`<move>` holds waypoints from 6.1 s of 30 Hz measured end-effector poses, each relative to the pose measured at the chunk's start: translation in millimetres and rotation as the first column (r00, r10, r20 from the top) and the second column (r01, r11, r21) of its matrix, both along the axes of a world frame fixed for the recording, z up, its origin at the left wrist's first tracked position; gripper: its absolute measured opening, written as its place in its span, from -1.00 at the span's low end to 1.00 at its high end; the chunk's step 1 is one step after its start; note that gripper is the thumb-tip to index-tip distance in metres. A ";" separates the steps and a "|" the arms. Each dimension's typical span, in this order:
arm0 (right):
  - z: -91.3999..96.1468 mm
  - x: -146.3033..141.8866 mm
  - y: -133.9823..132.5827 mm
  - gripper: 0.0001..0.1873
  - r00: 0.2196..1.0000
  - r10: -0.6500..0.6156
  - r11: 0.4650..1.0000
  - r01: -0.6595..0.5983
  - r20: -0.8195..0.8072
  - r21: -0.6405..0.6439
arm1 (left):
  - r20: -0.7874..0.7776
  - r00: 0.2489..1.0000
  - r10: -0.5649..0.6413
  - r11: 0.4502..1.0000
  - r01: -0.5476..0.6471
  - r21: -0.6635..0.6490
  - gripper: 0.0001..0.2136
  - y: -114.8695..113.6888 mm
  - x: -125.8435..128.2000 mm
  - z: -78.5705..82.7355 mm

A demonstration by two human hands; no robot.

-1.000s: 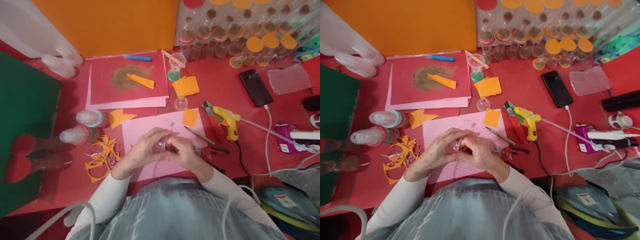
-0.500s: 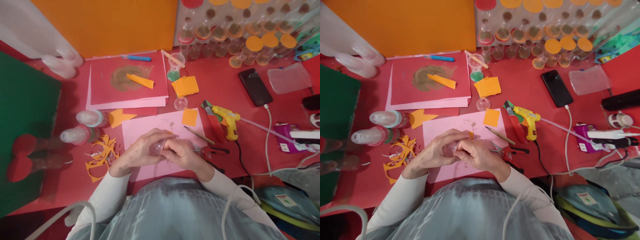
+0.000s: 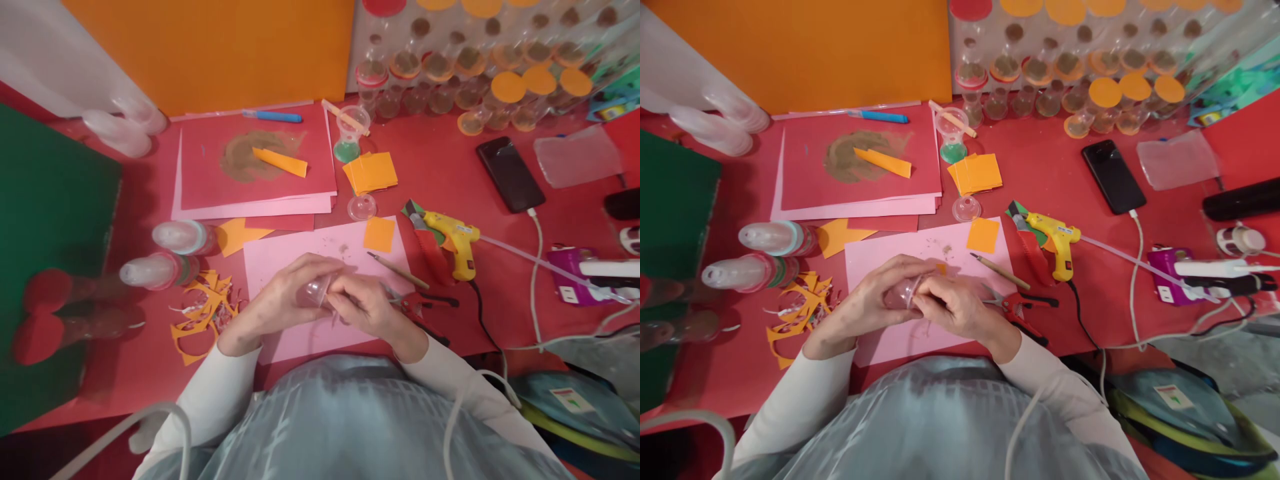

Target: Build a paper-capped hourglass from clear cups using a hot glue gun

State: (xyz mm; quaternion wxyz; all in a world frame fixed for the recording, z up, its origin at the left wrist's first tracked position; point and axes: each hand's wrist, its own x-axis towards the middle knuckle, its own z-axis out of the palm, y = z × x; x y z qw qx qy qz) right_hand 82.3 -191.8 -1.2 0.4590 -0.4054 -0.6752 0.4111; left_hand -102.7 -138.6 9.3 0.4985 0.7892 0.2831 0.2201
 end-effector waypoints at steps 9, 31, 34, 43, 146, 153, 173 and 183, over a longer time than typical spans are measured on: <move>-10.6 -1.1 0.7 -0.60 0.993 -0.102 0.994 0.103 0.054 -0.023 | -0.061 0.998 0.035 0.987 -0.025 0.157 -0.51 -6.1 3.3 -3.3; -3.7 -0.8 1.0 -0.66 0.998 0.051 0.999 -0.051 0.039 -0.011 | -0.076 0.996 0.039 0.993 -0.047 -0.113 -0.48 4.2 -2.3 -2.0; -2.0 -0.4 1.1 -0.69 0.996 0.072 0.997 -0.072 0.050 -0.008 | -0.080 0.997 -0.011 0.992 0.000 -0.125 -0.52 5.6 -2.6 2.8; 0.4 3.4 -1.1 -0.72 0.986 0.106 0.994 -0.102 0.132 -0.038 | -0.065 0.995 -0.071 0.992 0.064 -0.107 -0.58 6.8 -3.7 6.9; -5.9 2.3 -5.3 -0.81 0.990 -0.138 0.968 0.137 0.013 -0.212 | -0.599 0.495 0.629 0.778 -0.393 0.491 -0.69 -65.2 -142.9 24.9; -2.4 5.1 -6.1 -0.87 0.898 -0.392 0.910 0.346 -0.199 -0.229 | -0.633 0.442 0.636 0.771 -0.329 0.545 -0.71 -59.0 -117.2 41.2; 12.5 83.0 -67.6 -0.87 0.692 -0.722 0.687 0.713 -0.020 -0.142 | -0.493 0.843 0.216 0.879 0.053 0.475 -0.58 -2.5 14.1 1.3; 14.3 93.6 -59.8 -0.81 0.678 -0.727 0.677 0.734 0.110 -0.051 | -0.138 0.952 0.274 0.898 -0.202 0.391 -0.71 -1.6 19.7 16.4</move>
